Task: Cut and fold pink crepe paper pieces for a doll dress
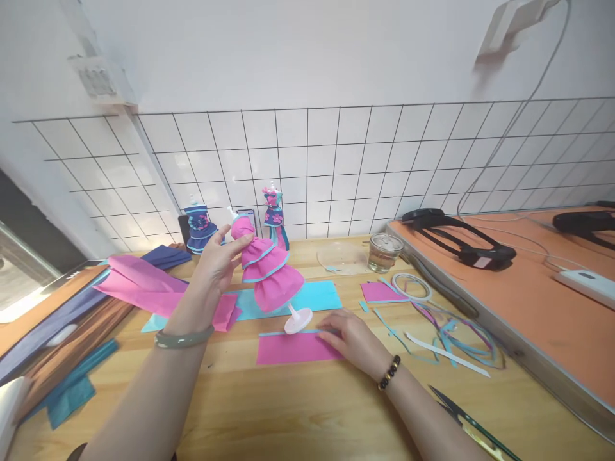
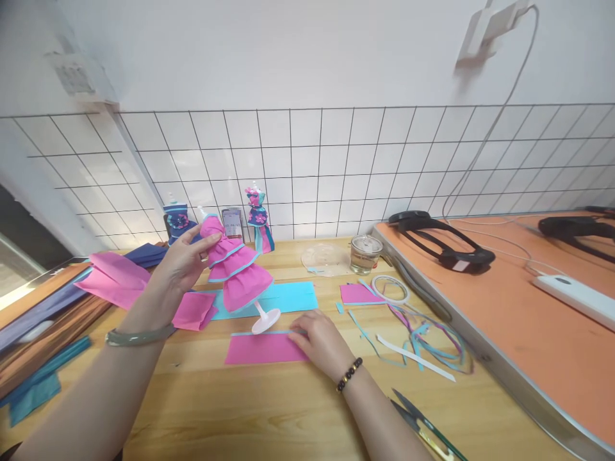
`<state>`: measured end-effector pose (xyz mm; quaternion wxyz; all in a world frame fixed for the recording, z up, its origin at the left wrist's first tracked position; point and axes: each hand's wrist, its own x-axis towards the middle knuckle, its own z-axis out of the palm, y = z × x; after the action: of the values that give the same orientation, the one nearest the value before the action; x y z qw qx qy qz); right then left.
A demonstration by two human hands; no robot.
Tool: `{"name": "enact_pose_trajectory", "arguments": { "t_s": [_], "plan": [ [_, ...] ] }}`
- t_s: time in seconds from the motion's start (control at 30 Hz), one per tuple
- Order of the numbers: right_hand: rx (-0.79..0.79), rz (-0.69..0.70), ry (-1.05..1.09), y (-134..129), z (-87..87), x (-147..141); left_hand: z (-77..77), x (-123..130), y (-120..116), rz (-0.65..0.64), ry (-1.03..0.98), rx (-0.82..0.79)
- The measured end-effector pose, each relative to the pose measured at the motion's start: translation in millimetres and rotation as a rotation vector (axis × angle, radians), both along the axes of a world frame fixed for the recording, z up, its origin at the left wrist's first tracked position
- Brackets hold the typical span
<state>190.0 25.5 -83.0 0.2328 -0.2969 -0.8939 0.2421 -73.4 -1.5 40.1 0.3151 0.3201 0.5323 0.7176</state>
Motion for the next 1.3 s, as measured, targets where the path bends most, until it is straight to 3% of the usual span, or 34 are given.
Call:
{"name": "enact_pose_trajectory", "arguments": {
  "t_s": [0.17,0.4,0.63,0.73,0.83,1.03,1.3],
  "plan": [
    [0.015,0.038,-0.124,-1.5,-4.3,-1.5,-6.8,-9.2,-1.9,0.083,-0.024,0.069],
    [-0.096,0.116,-0.075,-7.5,1.1,-3.2,-17.7,-8.6,-2.5,0.156,0.019,0.149],
    [-0.584,0.234,-0.034,-12.2,2.4,0.5,-27.7,4.4,2.0,0.202,0.041,0.148],
    [-0.676,0.293,-0.047,-11.8,1.9,1.8,-32.3,12.1,3.6,0.174,0.102,0.15],
    [-0.56,0.251,0.004,-10.2,4.9,0.9,-33.5,23.4,3.1,0.128,0.185,0.151],
    [-0.109,-0.041,0.311,-7.5,19.0,1.4,-28.9,55.3,-5.0,0.06,0.472,0.161],
    [0.09,-0.085,0.457,-9.4,18.2,0.4,-28.8,74.2,-13.0,-0.063,0.598,0.132]
  ]
}}
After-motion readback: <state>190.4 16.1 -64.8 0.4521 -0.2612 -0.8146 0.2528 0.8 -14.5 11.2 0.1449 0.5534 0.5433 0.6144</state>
